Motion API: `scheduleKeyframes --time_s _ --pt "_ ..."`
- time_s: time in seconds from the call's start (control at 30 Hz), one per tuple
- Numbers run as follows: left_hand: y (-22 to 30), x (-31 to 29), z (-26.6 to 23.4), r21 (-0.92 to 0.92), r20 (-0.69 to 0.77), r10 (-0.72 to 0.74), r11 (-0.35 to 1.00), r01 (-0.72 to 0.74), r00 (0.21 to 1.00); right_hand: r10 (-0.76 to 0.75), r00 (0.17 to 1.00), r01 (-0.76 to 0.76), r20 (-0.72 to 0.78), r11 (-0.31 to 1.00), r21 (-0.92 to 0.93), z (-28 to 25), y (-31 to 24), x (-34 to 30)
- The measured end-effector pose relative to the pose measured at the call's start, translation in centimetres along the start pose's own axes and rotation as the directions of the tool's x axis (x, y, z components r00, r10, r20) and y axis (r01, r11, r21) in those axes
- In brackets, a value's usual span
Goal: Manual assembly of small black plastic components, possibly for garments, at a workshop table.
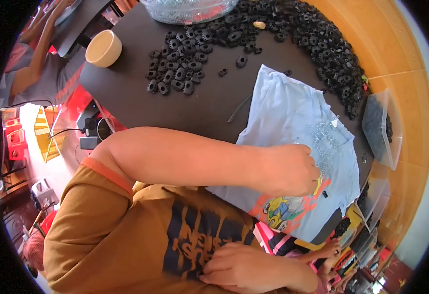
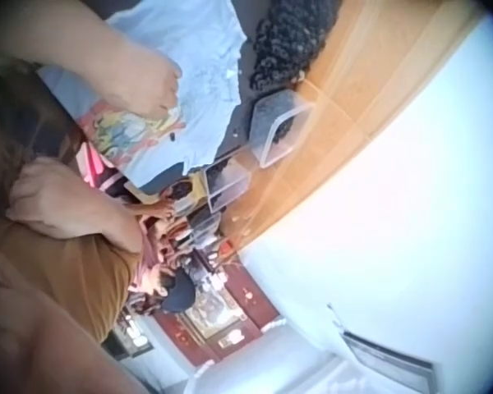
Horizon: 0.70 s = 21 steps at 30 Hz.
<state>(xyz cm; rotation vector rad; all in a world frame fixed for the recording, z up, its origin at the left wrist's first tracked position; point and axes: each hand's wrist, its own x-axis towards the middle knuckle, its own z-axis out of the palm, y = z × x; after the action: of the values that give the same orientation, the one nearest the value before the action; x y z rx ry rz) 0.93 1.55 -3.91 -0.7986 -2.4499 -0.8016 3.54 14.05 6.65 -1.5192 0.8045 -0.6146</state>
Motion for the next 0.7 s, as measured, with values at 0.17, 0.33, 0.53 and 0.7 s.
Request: scheduleKeyframes --time_s 0.17,0.33,0.53,0.7 --pt "-0.2 0.5 0.5 -0.013 0.017 0.038 0.999 -0.038 0.999 0.064 0.996 -0.067 -0.062 0.997 -0.044 1.9 -0.5 0.9" --pt "-0.1 0.5 0.1 0.015 0.031 0.031 0.999 -0.032 0.999 0.019 0.969 -0.063 -0.247 0.983 -0.171 4.3 -0.7 4.5" --pt "-0.4 1.0 -0.2 0.045 0.079 -0.029 0.999 0.026 0.996 -0.176 0.908 0.085 -0.38 0.966 -0.243 5.1 -1.3 8.1" --pt "-0.5 0.8 0.0 0.024 0.059 -0.005 1.0 0.004 0.998 -0.011 0.944 -0.014 -0.33 0.997 -0.072 5.4 -1.4 6.8"
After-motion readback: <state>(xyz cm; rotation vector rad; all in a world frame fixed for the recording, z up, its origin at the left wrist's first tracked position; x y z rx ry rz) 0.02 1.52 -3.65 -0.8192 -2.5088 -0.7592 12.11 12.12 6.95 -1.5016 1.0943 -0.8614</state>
